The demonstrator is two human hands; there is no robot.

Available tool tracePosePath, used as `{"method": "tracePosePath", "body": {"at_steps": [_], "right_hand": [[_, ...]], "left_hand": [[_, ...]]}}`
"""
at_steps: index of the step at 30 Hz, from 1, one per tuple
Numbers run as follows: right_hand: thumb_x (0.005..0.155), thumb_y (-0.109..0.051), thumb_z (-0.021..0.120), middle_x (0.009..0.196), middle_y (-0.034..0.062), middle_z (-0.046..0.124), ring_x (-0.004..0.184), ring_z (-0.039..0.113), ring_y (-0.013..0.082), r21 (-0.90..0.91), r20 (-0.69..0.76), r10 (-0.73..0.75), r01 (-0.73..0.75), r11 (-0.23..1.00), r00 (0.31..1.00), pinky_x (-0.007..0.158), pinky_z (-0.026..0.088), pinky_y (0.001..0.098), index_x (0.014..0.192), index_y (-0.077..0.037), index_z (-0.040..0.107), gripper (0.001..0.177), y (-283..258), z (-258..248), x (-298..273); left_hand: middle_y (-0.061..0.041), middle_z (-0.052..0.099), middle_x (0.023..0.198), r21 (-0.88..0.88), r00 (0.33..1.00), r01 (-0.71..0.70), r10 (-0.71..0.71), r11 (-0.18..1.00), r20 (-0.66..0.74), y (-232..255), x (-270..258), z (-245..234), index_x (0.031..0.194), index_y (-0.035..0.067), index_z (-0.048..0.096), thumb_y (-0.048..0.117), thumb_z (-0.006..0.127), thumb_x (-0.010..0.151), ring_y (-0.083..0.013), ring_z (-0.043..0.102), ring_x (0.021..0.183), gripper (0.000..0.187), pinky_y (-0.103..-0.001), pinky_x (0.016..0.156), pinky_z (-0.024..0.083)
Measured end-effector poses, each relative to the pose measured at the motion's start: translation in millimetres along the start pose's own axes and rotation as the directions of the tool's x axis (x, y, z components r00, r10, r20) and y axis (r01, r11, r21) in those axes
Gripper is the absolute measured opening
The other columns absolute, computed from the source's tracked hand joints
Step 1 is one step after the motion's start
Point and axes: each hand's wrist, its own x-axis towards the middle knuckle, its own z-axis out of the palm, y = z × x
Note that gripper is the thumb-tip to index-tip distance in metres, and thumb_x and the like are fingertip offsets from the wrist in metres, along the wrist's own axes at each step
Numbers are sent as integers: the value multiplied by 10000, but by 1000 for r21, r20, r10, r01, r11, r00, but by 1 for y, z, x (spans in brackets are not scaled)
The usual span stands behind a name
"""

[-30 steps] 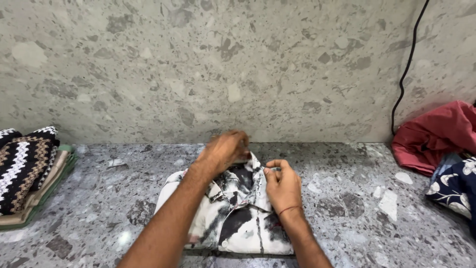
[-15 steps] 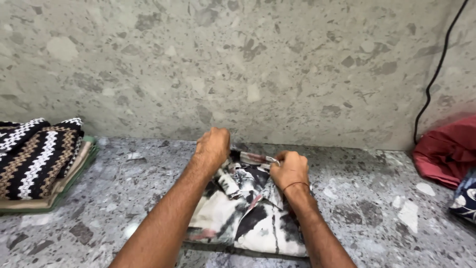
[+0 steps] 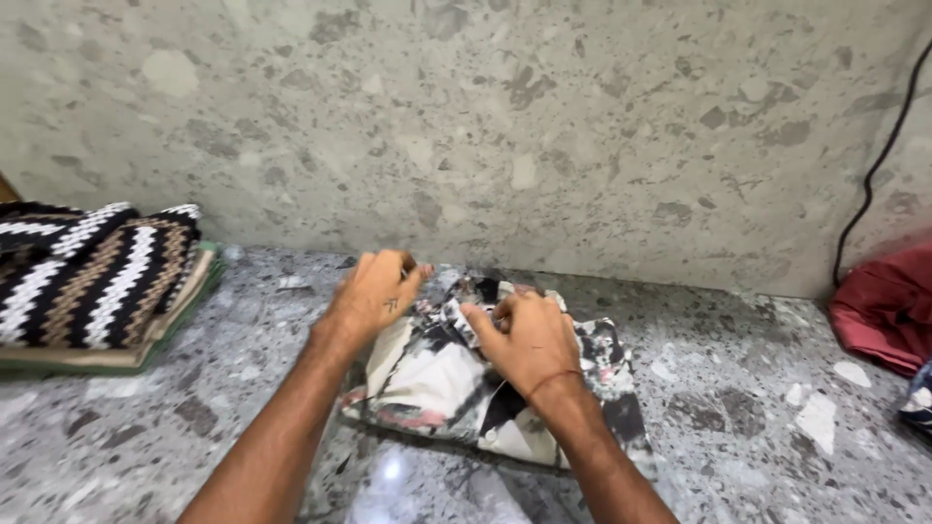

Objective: The person folds a patterned shirt on a marble countertop, smoothing the fabric and aligning the edges before stacking it. They then unfold a pink shirt, button the collar, and smooth the front of the garment.

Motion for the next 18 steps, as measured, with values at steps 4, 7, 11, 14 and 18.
{"method": "tracePosePath", "body": {"at_steps": [4, 7, 11, 14, 18], "right_hand": [[873, -355, 771, 822, 168, 732, 803, 715, 337, 118, 109, 54, -67, 991, 993, 751, 556, 448, 839, -25, 746, 332, 4, 37, -3], [892, -262, 729, 882, 166, 718, 853, 698, 333, 158, -61, 11, -1, 988, 998, 780, 545, 450, 896, -22, 717, 240, -4, 43, -14], [876, -192, 725, 1041, 174, 588, 1005, 549, 334, -59, -295, -307, 303, 951, 905, 857, 446, 478, 1091, -14, 643, 291, -45, 16, -46], [868, -216, 746, 1119, 174, 582, 1046, 560, 315, 125, -111, -534, 544, 830, 839, 907, 467, 430, 1139, 18, 620, 380, -52, 23, -63], [804, -358, 816, 1103, 181, 524, 1027, 523, 351, 229, 340, -538, 487, 843, 772, 893, 441, 460, 1134, 28, 598, 553, -60, 20, -75]], "left_hand": [[-257, 731, 1016, 109, 991, -34, 19, 993, 129, -32, -10, 14, 1004, 7, 745, 522, 738, 866, -414, 701, 1019, 533, -516, 881, 554], [-262, 710, 1015, 103, 993, 12, -23, 995, 112, -41, -16, 25, 995, 1, 731, 498, 777, 845, -436, 679, 1017, 521, -531, 865, 549], [-244, 736, 962, -22, 1000, -26, 26, 999, 11, -46, -13, 38, 976, 23, 755, 377, 740, 898, -431, 699, 955, 363, -531, 826, 555], [-201, 776, 906, -134, 976, 146, -121, 980, 183, -46, -5, 40, 1008, 42, 704, 290, 634, 966, -364, 787, 854, 261, -486, 756, 610], [-275, 727, 886, -94, 995, -89, 84, 992, -51, -62, -8, 48, 976, -15, 715, 166, 672, 950, -426, 710, 876, 189, -498, 755, 552]]}}
